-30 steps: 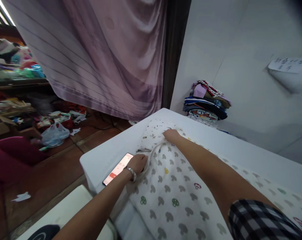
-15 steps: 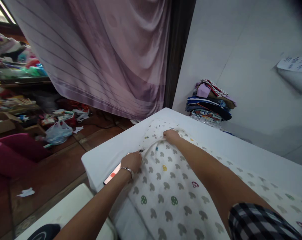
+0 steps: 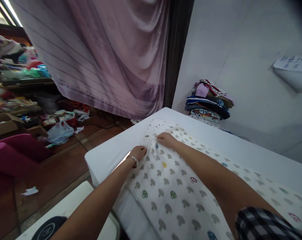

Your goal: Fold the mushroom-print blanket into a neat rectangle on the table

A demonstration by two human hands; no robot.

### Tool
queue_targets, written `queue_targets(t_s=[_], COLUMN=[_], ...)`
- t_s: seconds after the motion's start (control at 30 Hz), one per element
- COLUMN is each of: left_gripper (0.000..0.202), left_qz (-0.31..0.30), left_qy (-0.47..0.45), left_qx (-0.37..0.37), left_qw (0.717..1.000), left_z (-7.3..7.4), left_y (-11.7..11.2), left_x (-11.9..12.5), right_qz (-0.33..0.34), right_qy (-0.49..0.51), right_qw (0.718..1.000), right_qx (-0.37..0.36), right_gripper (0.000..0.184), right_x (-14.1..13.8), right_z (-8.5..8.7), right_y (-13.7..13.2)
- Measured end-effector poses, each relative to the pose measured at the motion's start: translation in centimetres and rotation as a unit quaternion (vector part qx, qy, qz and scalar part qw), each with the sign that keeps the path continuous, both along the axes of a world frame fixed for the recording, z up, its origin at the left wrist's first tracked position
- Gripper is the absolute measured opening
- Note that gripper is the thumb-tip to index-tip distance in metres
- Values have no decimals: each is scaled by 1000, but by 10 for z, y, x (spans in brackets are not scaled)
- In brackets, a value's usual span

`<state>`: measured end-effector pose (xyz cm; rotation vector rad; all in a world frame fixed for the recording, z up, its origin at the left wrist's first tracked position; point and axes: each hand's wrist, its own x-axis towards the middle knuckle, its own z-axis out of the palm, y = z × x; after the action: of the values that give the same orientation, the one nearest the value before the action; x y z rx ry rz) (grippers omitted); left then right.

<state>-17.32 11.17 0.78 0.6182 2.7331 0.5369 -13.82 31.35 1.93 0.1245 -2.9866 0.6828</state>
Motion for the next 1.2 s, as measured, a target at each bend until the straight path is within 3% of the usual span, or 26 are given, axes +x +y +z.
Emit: queue_targets(t_s=[0.17, 0.3, 0.53, 0.73, 0.87, 1.0, 1.2], left_gripper=[34, 32, 26, 38, 29, 21, 23], left_qz=[19, 9, 13, 22, 25, 41, 48], left_qy=[20, 10, 42, 21, 32, 57, 56], left_qx=[37, 66, 113, 102, 101, 106, 86], left_qw=[999, 998, 993, 994, 994, 992, 994], left_z=[-1, 3, 7, 8, 4, 0, 3], left_y=[-7, -7, -6, -4, -4, -7, -11], left_x=[0, 5, 16, 22, 20, 17, 22], right_qz=[13, 0, -43, -40, -39, -29, -32], right_qy=[-43, -89, -83, -70, -63, -44, -14], right_qw=[998, 995, 991, 992, 992, 994, 996], right_qx=[-49, 34, 94, 101, 101, 94, 79], right_gripper=[19, 18, 20, 23, 23, 24, 28], right_x=[11, 11, -6, -4, -1, -1, -5], right_z=[13, 22, 9, 3, 0, -1, -4], right_y=[14, 16, -9, -12, -12, 0, 40])
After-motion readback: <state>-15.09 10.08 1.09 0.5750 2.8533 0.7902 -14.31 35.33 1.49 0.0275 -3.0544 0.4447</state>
